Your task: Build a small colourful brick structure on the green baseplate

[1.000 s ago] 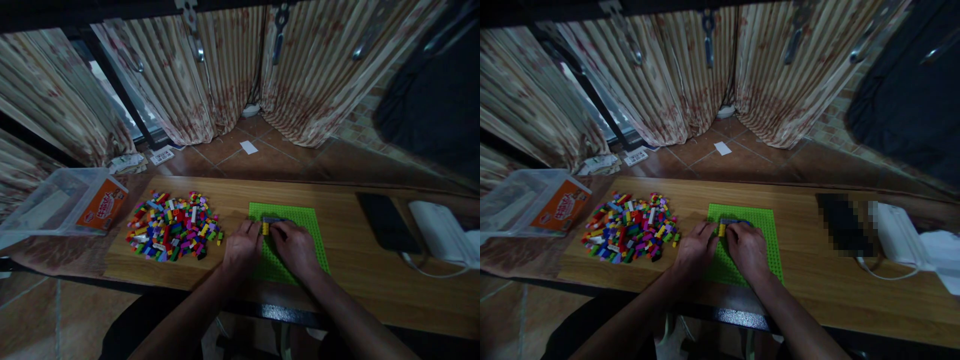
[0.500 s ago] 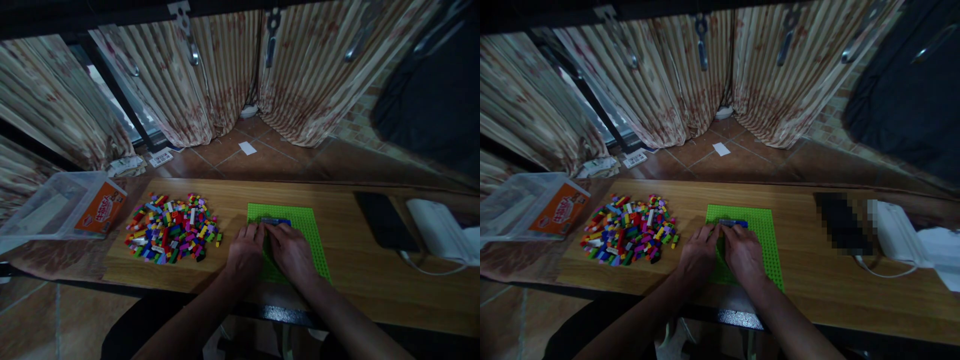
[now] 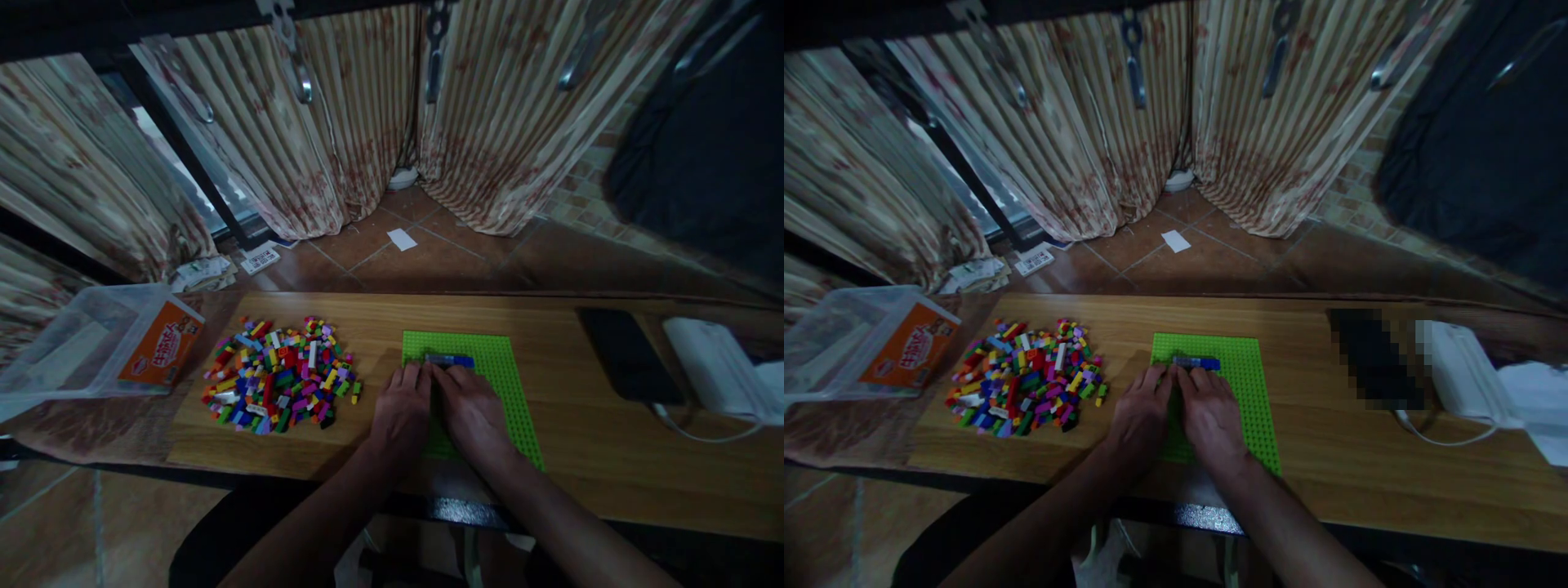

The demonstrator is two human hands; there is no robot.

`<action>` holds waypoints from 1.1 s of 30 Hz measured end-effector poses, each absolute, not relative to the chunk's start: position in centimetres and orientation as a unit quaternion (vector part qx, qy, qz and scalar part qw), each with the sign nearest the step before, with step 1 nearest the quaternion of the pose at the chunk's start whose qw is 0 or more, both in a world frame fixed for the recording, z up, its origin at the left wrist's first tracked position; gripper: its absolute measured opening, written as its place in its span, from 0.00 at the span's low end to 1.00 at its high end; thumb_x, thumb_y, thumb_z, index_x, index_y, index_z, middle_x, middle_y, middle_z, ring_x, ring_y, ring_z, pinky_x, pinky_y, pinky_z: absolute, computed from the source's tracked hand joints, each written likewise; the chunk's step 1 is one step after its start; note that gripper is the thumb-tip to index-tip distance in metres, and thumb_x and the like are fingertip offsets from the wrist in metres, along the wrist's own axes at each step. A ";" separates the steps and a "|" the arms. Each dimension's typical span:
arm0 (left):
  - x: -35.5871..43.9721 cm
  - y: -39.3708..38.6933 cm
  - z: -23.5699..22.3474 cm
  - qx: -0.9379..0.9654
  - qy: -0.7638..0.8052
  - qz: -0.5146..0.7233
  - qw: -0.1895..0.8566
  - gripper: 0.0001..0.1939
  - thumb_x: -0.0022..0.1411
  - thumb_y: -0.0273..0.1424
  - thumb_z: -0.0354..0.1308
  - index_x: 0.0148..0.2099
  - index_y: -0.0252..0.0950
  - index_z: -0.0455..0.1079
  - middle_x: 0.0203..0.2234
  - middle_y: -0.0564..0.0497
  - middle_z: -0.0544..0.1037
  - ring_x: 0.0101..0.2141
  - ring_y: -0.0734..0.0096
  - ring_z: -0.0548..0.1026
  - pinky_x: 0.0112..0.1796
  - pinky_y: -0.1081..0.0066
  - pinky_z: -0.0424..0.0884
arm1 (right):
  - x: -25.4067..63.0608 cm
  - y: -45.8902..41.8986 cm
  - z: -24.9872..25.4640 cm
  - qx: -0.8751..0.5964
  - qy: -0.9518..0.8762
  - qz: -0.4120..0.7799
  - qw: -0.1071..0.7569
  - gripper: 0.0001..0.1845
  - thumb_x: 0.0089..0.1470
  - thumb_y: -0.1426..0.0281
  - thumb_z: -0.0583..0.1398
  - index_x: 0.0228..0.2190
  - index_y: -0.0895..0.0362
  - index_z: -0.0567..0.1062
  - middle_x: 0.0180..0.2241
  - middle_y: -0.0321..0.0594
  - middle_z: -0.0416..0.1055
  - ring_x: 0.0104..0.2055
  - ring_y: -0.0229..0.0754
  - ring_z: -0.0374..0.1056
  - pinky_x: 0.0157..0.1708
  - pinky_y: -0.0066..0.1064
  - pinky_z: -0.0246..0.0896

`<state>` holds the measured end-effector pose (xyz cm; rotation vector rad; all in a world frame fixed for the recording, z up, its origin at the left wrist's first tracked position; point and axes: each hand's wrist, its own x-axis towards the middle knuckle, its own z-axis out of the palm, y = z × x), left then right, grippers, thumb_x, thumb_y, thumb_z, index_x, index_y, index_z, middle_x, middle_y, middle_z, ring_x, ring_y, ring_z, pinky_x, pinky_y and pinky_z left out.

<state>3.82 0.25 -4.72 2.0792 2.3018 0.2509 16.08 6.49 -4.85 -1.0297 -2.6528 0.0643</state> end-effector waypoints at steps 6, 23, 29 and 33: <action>3.6 0.2 -4.6 0.667 0.735 0.116 0.041 0.22 0.67 0.24 0.48 0.62 0.30 0.61 0.51 0.40 0.72 0.48 0.60 0.73 0.49 0.64 0.71 | 15.8 5.8 -4.7 -0.357 -0.924 -0.018 0.136 0.19 0.59 0.78 0.52 0.50 0.60 0.73 0.37 0.48 0.74 0.36 0.49 0.67 0.38 0.40 0.60; 2.9 -0.3 -5.2 0.666 0.714 0.213 0.030 0.24 0.67 0.29 0.50 0.63 0.31 0.61 0.59 0.39 0.68 0.58 0.60 0.67 0.57 0.60 0.66 | 17.8 11.2 -3.6 -0.430 -0.809 0.190 0.352 0.16 0.59 0.69 0.52 0.39 0.58 0.79 0.35 0.45 0.77 0.36 0.44 0.73 0.39 0.37 0.68; 3.9 -0.7 -5.6 0.707 0.686 0.163 0.047 0.27 0.68 0.37 0.51 0.65 0.32 0.58 0.64 0.41 0.63 0.63 0.56 0.61 0.61 0.54 0.58 | 18.9 12.5 -3.9 -0.462 -0.811 0.162 0.319 0.16 0.58 0.67 0.52 0.38 0.56 0.79 0.36 0.44 0.79 0.34 0.44 0.73 0.37 0.36 0.67; 3.9 -0.7 -5.7 0.711 0.687 0.141 0.058 0.28 0.68 0.39 0.51 0.66 0.32 0.58 0.65 0.41 0.62 0.63 0.56 0.60 0.62 0.51 0.57 | 19.2 12.9 -4.5 -0.467 -0.820 0.165 0.285 0.15 0.58 0.65 0.54 0.36 0.55 0.80 0.36 0.44 0.79 0.34 0.45 0.73 0.37 0.37 0.67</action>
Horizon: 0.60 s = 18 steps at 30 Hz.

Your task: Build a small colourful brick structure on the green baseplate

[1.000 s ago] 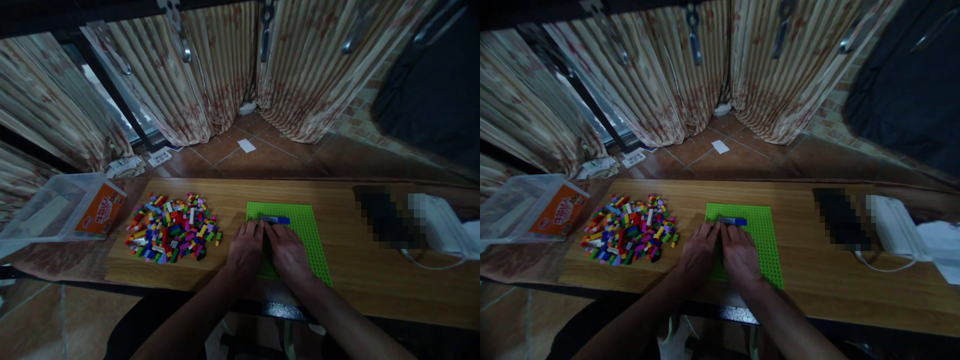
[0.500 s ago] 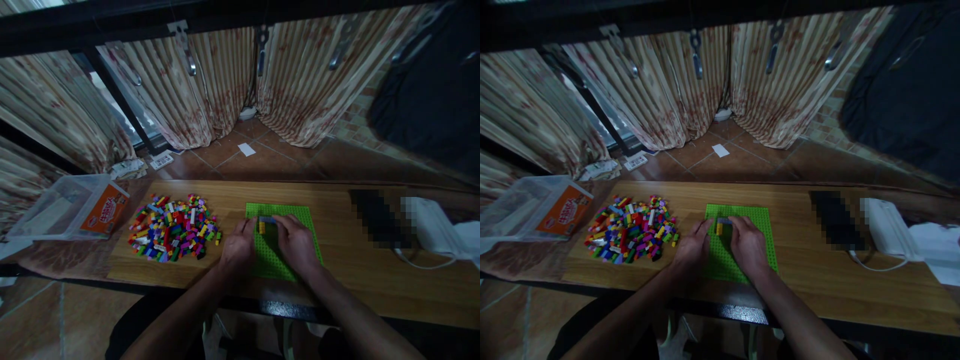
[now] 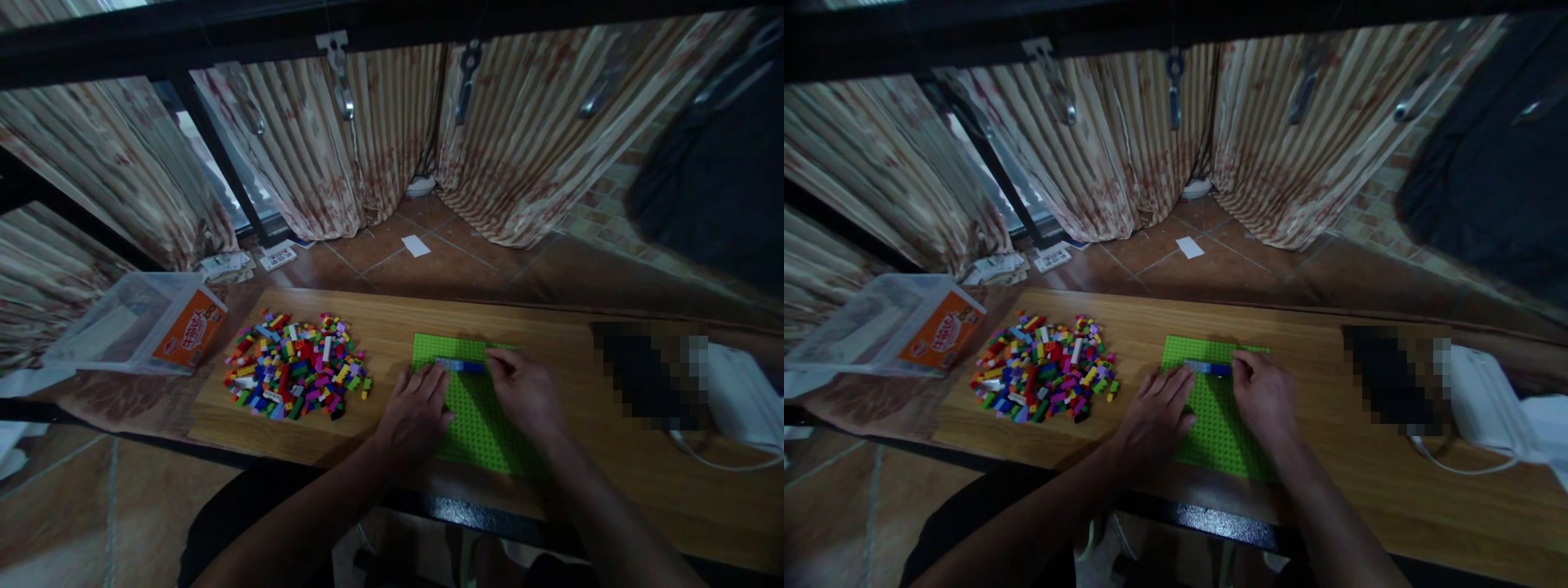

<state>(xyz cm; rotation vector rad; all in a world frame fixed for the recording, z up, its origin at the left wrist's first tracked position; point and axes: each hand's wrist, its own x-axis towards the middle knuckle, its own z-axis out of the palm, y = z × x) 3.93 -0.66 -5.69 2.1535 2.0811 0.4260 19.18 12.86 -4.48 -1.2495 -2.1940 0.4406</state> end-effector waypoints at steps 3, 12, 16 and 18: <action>4.1 -0.6 -5.5 0.705 0.691 0.140 0.070 0.28 0.69 0.39 0.50 0.66 0.31 0.57 0.65 0.41 0.61 0.63 0.56 0.60 0.62 0.50 0.57 | 19.1 12.8 -4.9 -0.466 -0.830 0.168 0.256 0.15 0.57 0.66 0.54 0.35 0.56 0.80 0.36 0.45 0.79 0.33 0.45 0.73 0.36 0.38 0.67; 4.7 -1.0 -5.0 0.705 0.691 0.142 0.072 0.29 0.70 0.40 0.47 0.66 0.29 0.55 0.66 0.41 0.58 0.63 0.56 0.59 0.62 0.49 0.57 | 19.5 13.7 -6.2 -0.472 -0.828 0.197 0.230 0.15 0.54 0.61 0.55 0.32 0.53 0.81 0.35 0.44 0.79 0.34 0.48 0.74 0.36 0.40 0.67; 4.8 -1.2 -5.1 0.709 0.684 0.160 0.060 0.30 0.70 0.41 0.45 0.66 0.27 0.54 0.66 0.39 0.59 0.62 0.55 0.59 0.61 0.48 0.58 | 20.3 15.3 -7.2 -0.499 -0.812 0.237 0.187 0.15 0.49 0.56 0.60 0.30 0.50 0.82 0.32 0.43 0.80 0.28 0.49 0.72 0.29 0.40 0.66; 4.8 -1.2 -5.2 0.710 0.682 0.166 0.054 0.30 0.70 0.41 0.45 0.66 0.26 0.54 0.65 0.38 0.59 0.62 0.54 0.60 0.60 0.49 0.58 | 20.7 16.0 -7.8 -0.514 -0.808 0.241 0.157 0.16 0.47 0.54 0.60 0.31 0.49 0.83 0.33 0.42 0.80 0.27 0.49 0.73 0.28 0.40 0.66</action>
